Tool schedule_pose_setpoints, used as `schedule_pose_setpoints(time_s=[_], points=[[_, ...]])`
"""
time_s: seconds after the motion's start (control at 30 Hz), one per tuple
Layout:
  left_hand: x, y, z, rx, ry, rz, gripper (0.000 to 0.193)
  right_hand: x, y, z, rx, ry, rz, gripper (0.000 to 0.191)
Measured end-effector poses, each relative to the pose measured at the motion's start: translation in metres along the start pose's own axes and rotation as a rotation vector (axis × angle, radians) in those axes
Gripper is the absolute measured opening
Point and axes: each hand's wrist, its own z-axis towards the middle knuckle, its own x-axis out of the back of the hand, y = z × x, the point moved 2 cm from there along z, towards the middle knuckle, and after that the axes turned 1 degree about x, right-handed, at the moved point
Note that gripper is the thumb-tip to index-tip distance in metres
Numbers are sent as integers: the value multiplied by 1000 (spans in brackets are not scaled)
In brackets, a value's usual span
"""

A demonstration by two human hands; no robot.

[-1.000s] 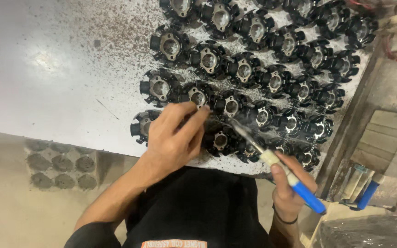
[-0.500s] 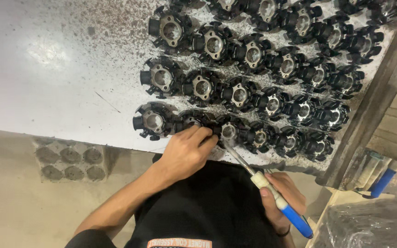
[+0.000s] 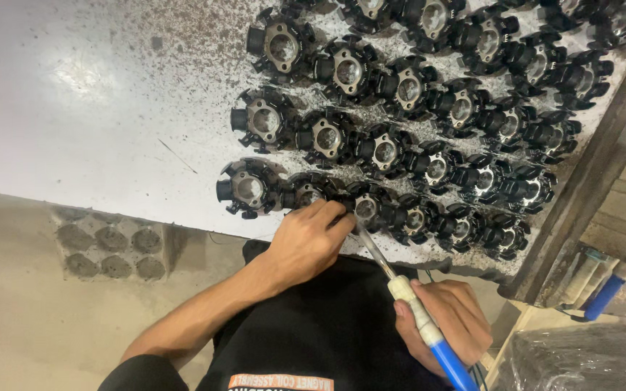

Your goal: The person solders wire leads onto black rotor-like components arranged in rows on a workbench. Holding a soldering iron in one hand and wire in the other, they solder each part in turn and set finished parts aside, working through the batch one at a time.

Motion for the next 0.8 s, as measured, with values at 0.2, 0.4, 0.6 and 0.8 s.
schedule_pose_setpoints(time_s=[0.2, 0.4, 0.6, 0.8], points=[[37, -5, -13, 49, 132, 52, 30, -1, 38, -32, -272, 211, 299, 29], [60, -19, -36, 80, 136, 243, 42, -27, 57, -41, -377, 275, 499, 38], [56, -11, -50, 144, 197, 170, 46, -38, 40, -26, -126, 23, 363, 38], [56, -10, -50, 190, 216, 111, 39, -38, 31, -8, -109, -17, 394, 37]])
